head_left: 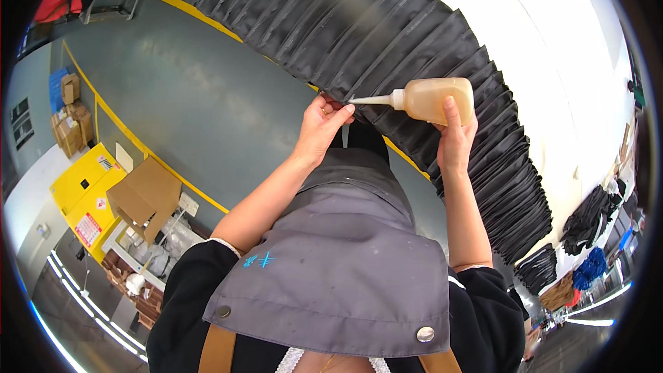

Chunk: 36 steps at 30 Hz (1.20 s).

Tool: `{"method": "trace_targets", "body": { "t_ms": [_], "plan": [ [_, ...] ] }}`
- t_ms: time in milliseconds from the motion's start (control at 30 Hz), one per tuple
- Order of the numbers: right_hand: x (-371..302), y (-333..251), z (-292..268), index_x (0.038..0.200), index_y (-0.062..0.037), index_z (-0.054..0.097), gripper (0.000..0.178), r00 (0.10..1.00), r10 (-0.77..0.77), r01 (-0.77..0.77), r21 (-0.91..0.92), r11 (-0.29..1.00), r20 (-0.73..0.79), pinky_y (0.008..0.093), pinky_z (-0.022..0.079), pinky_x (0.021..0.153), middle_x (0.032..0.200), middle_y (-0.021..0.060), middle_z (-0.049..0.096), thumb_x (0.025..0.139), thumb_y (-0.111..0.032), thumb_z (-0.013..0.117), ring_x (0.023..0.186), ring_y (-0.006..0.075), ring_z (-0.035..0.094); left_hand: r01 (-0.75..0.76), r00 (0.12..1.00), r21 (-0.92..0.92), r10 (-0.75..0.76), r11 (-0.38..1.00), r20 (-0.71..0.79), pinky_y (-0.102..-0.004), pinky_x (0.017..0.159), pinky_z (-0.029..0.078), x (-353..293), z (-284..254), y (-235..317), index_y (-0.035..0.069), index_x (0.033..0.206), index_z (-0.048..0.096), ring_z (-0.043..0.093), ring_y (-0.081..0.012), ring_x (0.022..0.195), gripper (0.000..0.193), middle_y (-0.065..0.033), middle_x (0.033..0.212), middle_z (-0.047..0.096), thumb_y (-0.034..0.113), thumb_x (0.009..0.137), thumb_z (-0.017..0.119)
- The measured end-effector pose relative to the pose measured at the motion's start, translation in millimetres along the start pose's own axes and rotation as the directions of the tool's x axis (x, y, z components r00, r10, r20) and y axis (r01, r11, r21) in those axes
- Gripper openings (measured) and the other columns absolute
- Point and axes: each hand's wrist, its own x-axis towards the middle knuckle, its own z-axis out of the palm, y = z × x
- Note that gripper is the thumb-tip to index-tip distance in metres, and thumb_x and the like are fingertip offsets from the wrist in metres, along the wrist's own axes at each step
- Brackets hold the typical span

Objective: The person applies glue from a squeeze bottle into the seams of black fabric pieces laid out on a table. They repeatedly pick up fabric pieces, align them, and apply glue along the edges before placing them back in a row.

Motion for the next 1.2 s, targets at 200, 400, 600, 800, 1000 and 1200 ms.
{"method": "trace_targets", "body": {
  "t_ms": [200,400,600,800,1000,1200],
  "plan": [
    [26,-26,-29,0.125,-0.0065,0.054,0.055,0.862,0.155,-0.503,0.772,0.389,0.483,0.031,0.061,0.076,0.115,0.0096,0.063,0.092,-0.05,0.06,0.104,0.022,0.063,-0.026,0.998,-0.06,0.03,0.998,0.054,-0.0331,0.089,0.05,-6,-1,-3,-0.004,0.122,0.045,0.062,-0.0185,0.096,0.043,-0.0132,0.108,0.06,0.009,0.088,0.068],
    [67,-54,-57,0.126,-0.0019,0.052,0.053,0.904,-0.192,0.304,0.258,0.917,-0.381,0.035,0.053,0.096,0.12,0.0113,0.059,0.092,-0.041,0.065,0.107,0.0215,0.06,0.081,0.993,0.118,-0.091,0.99,0.081,-0.033,0.09,0.051,-9,13,2,-0.004,0.121,0.048,0.062,-0.0183,0.099,0.048,-0.0133,0.109,0.063,0.019,0.087,0.073],
    [88,-60,-60,0.125,0.0009,0.053,0.053,0.861,-0.318,0.371,0.064,0.926,-0.397,0.0376,0.054,0.094,0.121,0.0112,0.058,0.09,-0.036,0.07,0.111,0.0214,0.059,0.068,0.997,0.104,-0.072,0.992,0.031,-0.0326,0.088,0.052,-5,21,-4,-0.005,0.116,0.052,0.064,-0.0178,0.095,0.04,-0.0127,0.105,0.065,0.019,0.09,0.071],
    [94,-60,-55,0.122,-0.0019,0.057,0.048,0.87,-0.329,0.36,0.015,0.933,-0.368,0.0374,0.055,0.092,0.12,0.0092,0.058,0.089,-0.034,0.071,0.112,0.0206,0.058,0.039,0.999,0.079,-0.041,0.996,0.032,-0.0324,0.086,0.053,-4,18,-10,-0.006,0.111,0.053,0.065,-0.0185,0.092,0.037,-0.013,0.099,0.064,0.02,0.09,0.07],
    [88,-61,-54,0.121,-0.003,0.057,0.047,0.881,-0.317,0.327,-0.033,0.945,-0.35,0.0378,0.055,0.09,0.114,0.0075,0.06,0.09,-0.035,0.07,0.11,0.0192,0.059,0.067,0.998,0.088,-0.068,0.994,0.004,-0.0321,0.085,0.053,-4,20,-9,-0.006,0.106,0.053,0.065,-0.0196,0.089,0.035,-0.0112,0.093,0.062,0.02,0.09,0.07],
    [73,-53,-50,0.121,-0.0013,0.057,0.048,0.908,-0.272,0.278,-0.028,0.96,-0.319,0.0347,0.055,0.086,0.113,0.0088,0.061,0.09,-0.034,0.071,0.106,0.0189,0.061,0.059,0.998,0.086,-0.059,0.995,0.001,-0.0319,0.084,0.052,-3,19,-11,-0.005,0.104,0.053,0.066,-0.0192,0.088,0.034,-0.0114,0.091,0.062,0.021,0.09,0.07]
  ]
}}
